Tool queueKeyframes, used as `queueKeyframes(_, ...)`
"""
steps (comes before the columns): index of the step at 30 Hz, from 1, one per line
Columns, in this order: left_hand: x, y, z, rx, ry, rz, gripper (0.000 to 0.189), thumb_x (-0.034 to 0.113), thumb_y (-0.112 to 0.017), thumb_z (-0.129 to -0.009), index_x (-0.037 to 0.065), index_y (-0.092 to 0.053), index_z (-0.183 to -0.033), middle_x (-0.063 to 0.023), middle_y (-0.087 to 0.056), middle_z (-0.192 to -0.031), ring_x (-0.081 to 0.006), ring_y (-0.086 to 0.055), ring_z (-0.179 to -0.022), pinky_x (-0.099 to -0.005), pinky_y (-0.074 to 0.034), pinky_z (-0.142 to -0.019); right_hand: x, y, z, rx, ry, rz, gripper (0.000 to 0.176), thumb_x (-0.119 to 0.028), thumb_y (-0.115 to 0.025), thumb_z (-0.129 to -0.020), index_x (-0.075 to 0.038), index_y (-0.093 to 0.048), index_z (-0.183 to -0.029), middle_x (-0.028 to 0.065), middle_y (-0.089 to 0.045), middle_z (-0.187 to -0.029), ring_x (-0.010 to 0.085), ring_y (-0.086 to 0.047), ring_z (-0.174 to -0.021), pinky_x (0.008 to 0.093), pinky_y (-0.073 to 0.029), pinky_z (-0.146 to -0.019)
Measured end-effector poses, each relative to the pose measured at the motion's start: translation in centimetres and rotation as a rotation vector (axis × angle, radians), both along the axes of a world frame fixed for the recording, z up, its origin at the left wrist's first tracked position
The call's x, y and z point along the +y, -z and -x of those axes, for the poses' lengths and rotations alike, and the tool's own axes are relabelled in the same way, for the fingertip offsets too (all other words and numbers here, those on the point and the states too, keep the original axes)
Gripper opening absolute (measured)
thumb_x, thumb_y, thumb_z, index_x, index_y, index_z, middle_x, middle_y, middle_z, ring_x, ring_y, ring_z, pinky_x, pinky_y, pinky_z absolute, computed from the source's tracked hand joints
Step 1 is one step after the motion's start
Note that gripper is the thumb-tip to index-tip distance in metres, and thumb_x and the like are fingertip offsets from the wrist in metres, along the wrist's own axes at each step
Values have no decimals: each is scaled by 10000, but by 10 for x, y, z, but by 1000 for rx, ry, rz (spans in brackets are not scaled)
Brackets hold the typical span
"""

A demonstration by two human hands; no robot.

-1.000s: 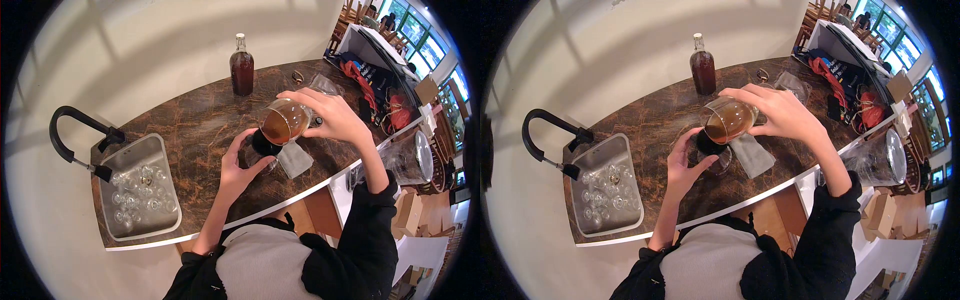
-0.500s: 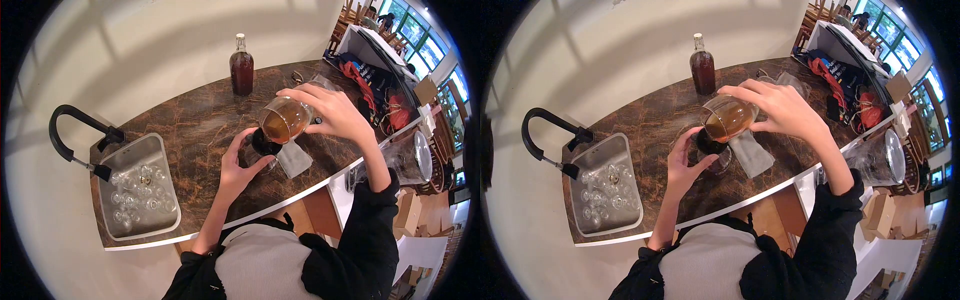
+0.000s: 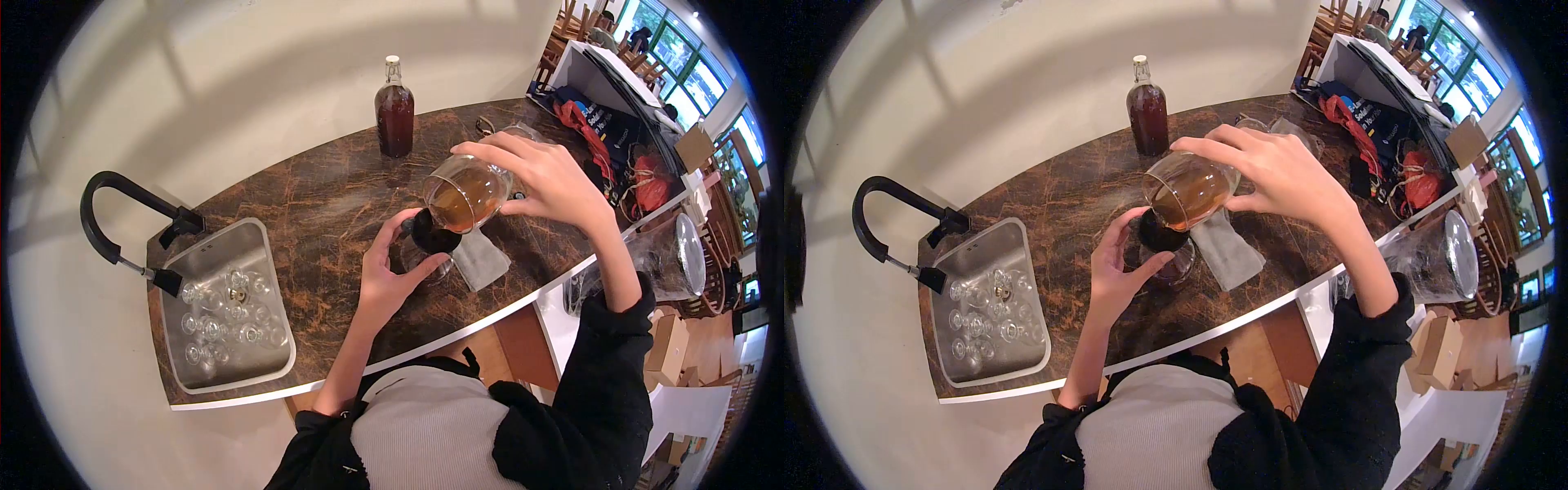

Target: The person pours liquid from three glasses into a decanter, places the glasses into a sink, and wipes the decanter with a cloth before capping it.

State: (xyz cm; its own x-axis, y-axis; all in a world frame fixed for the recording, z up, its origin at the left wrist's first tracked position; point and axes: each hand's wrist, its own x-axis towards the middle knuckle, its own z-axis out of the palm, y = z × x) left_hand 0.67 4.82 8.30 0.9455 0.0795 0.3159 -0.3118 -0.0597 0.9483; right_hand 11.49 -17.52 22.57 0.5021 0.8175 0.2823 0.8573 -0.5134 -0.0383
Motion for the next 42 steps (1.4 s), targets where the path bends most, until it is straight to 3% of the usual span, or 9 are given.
queueKeyframes(31, 1, 4, -2, -36, -26, -45, 656, 137, -879, -763, 73, -560, -1333, -53, -641, -1271, -156, -583, -1181, -329, -423, -1072, 3, -6, -2, -81, -29, 45, 980, -197, -858, -567, -270, -473, -1466, 48, -633, -1214, 311, -665, -979, 402, -573, -778)
queueKeyframes(34, 1, 3, -1, -29, -19, -28, 649, 138, -877, -766, 70, -562, -1330, -50, -641, -1270, -153, -581, -1178, -331, -418, -1075, 2, -5, -3, -126, -30, 46, 934, -186, -837, -656, -324, -427, -1484, 30, -629, -1143, 296, -678, -950, 403, -581, -771)
queueKeyframes(37, 0, -2, 0, -19, -9, -9, 641, 136, -873, -770, 68, -563, -1327, -49, -641, -1266, -150, -581, -1175, -333, -418, -1073, 3, -6, -2, -102, -9, 67, 970, -193, -851, -573, -267, -474, -1464, 45, -632, -1202, 308, -660, -993, 408, -570, -788)
queueKeyframes(42, 1, -1, 0, -24, -14, -39, 631, 122, -869, -774, 68, -564, -1324, -47, -642, -1258, -145, -580, -1173, -327, -422, -1068, 4, -7, -2, -118, -7, 65, 963, -190, -848, -573, -266, -479, -1458, 49, -633, -1194, 312, -661, -983, 411, -570, -788)
